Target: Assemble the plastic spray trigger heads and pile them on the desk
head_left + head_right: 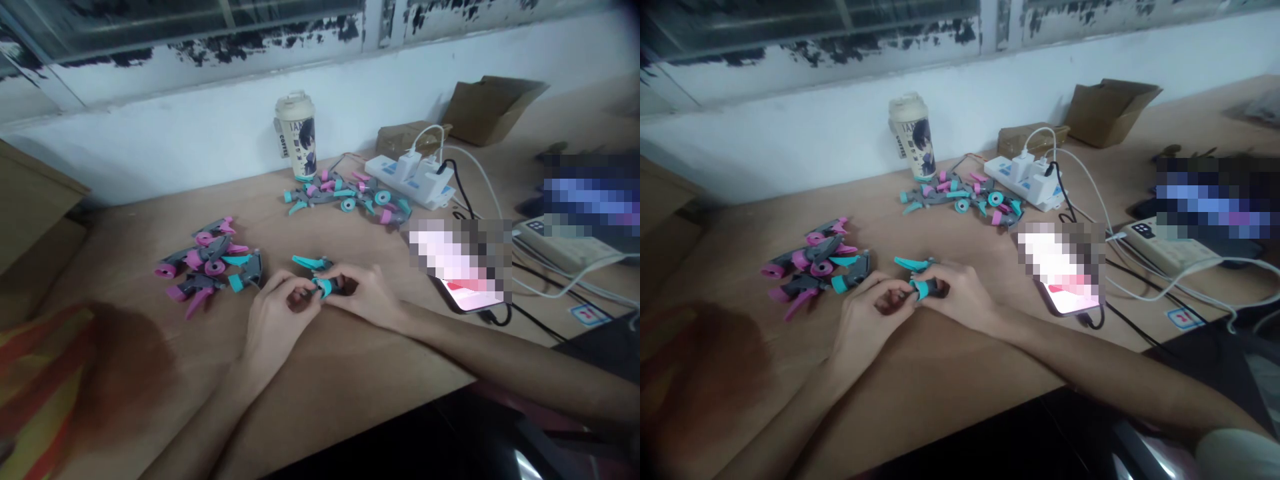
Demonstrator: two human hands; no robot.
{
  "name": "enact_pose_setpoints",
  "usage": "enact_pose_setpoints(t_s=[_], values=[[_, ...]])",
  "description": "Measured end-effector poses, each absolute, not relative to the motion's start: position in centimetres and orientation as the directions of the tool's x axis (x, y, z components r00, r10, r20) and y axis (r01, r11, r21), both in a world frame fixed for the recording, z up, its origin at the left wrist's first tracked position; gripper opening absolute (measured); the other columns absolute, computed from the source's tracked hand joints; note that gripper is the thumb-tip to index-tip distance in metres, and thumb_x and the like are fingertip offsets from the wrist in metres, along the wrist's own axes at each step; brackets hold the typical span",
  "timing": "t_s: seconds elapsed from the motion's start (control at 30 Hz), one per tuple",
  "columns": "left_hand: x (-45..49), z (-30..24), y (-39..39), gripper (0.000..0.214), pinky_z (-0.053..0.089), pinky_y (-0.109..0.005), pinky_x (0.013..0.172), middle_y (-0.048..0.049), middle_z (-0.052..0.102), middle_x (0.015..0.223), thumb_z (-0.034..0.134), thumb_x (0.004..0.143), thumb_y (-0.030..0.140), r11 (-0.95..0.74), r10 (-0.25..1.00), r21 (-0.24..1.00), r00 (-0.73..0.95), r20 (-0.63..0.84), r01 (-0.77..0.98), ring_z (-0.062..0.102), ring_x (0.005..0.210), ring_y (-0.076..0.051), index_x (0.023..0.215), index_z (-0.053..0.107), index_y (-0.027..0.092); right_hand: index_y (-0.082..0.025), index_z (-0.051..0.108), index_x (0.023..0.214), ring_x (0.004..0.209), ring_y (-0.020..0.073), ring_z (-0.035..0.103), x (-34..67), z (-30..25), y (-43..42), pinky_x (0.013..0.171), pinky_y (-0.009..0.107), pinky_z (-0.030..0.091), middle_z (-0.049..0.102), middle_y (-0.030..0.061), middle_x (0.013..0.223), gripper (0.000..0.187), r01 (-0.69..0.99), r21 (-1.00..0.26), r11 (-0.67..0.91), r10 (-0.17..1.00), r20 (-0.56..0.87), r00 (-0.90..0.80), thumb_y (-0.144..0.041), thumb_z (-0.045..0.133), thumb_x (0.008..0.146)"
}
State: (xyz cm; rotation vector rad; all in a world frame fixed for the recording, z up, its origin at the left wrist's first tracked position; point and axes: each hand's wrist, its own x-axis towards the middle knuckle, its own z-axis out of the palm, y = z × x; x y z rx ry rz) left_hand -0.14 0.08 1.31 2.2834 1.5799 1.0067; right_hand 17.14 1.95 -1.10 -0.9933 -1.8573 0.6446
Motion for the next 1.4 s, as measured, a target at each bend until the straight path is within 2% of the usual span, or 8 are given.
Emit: enact_pose_setpoints(t_s=[0.3, 0.53, 0.67, 0.83, 0.97, 1.17, 1.27, 1.4], values=[[0.3, 1.5, -0.5, 0.005, 0.048, -0.019, 0.056, 0.0015, 0.056, 0.076, 0.06, 0.077, 0.017, -0.489, 0.841, 0.505, 0.231, 0.489, 0.711, 0.054, 0.059, -0.007, 0.079, 0.064, 0.019, -0.022, 0.066, 0.084, 0.064, 0.0111, 0.056, 17.1, -0.9, 1.9, 0.061, 0.024, 0.044, 0.062, -0.0017, 0.072, 0.014, 0.385, -0.757, 0.527, 0.848, 0.446, -0.285, -0.024, 0.069, 0.071], [-0.2, 1.5, 0.1, 0.004, 0.047, -0.019, 0.057, 0.0019, 0.057, 0.074, 0.061, 0.077, 0.018, -0.497, 0.855, 0.544, 0.273, 0.442, 0.676, 0.054, 0.06, -0.008, 0.076, 0.064, 0.02, -0.022, 0.066, 0.086, 0.069, 0.0126, 0.057, 17.1, -1.1, 1.9, 0.062, 0.026, 0.043, 0.062, -0.0002, 0.077, 0.015, 0.369, -0.747, 0.553, 0.832, 0.475, -0.285, -0.026, 0.068, 0.072], [-0.7, 1.5, 0.5, 0.005, 0.043, -0.019, 0.053, 0.0012, 0.058, 0.073, 0.06, 0.078, 0.022, -0.464, 0.884, 0.61, 0.293, 0.364, 0.642, 0.054, 0.061, -0.009, 0.078, 0.065, 0.02, -0.022, 0.067, 0.086, 0.073, 0.0151, 0.058, 17.2, -1.0, 2.1, 0.072, 0.032, 0.037, 0.066, 0.0003, 0.076, 0.019, 0.445, -0.67, 0.594, 0.803, 0.528, -0.277, -0.034, 0.071, 0.072], [-0.5, 1.3, 0.4, 0.009, 0.039, -0.021, 0.052, 0.0022, 0.055, 0.063, 0.058, 0.077, 0.024, -0.372, 0.923, 0.564, 0.228, 0.309, 0.738, 0.051, 0.058, -0.01, 0.071, 0.063, 0.019, -0.024, 0.068, 0.087, 0.081, 0.0169, 0.059, 17.1, -1.0, 2.2, 0.078, 0.035, 0.028, 0.068, -0.0005, 0.081, 0.021, 0.504, -0.631, 0.59, 0.799, 0.548, -0.248, -0.033, 0.074, 0.069], [-0.2, 1.1, 0.3, 0.008, 0.039, -0.021, 0.049, 0.0015, 0.057, 0.062, 0.059, 0.075, 0.024, -0.305, 0.951, 0.703, 0.168, 0.26, 0.642, 0.051, 0.056, -0.011, 0.073, 0.065, 0.019, -0.026, 0.067, 0.087, 0.082, 0.0171, 0.058, 17.0, -1.0, 2.2, 0.079, 0.035, 0.026, 0.07, -0.0008, 0.084, 0.018, 0.516, -0.635, 0.575, 0.808, 0.541, -0.235, -0.038, 0.07, 0.073], [-0.3, 1.0, 0.5, 0.015, 0.043, -0.023, 0.05, 0.0004, 0.061, 0.063, 0.06, 0.075, 0.032, -0.105, 0.982, 0.87, 0.188, 0.014, 0.482, 0.053, 0.055, -0.012, 0.074, 0.067, 0.019, -0.026, 0.067, 0.086, 0.084, 0.0175, 0.058, 17.0, -0.9, 2.1, 0.081, 0.037, 0.026, 0.069, -0.001, 0.082, 0.017, 0.515, -0.628, 0.583, 0.805, 0.531, -0.264, -0.039, 0.068, 0.076], [0.0, 0.8, 0.1, 0.013, 0.045, -0.023, 0.053, 0.0001, 0.061, 0.065, 0.058, 0.077, 0.029, -0.17, 0.981, 0.859, 0.165, 0.101, 0.483, 0.054, 0.056, -0.012, 0.075, 0.065, 0.019, -0.027, 0.066, 0.087, 0.087, 0.0183, 0.058, 17.0, -0.9, 2.1, 0.083, 0.037, 0.027, 0.069, -0.001, 0.084, 0.016, 0.518, -0.642, 0.565, 0.818, 0.516, -0.253, -0.038, 0.068, 0.075], [0.5, 0.7, -0.8, 0.012, 0.043, -0.022, 0.055, 0.0004, 0.056, 0.071, 0.053, 0.083, 0.026, -0.362, 0.925, 0.678, 0.157, 0.346, 0.64, 0.052, 0.06, -0.011, 0.082, 0.064, 0.02, -0.027, 0.066, 0.087, 0.088, 0.0191, 0.059, 17.1, -0.9, 2.4, 0.086, 0.038, 0.027, 0.069, -0.0009, 0.086, 0.021, 0.507, -0.684, 0.524, 0.844, 0.495, -0.205, -0.039, 0.072, 0.071]])
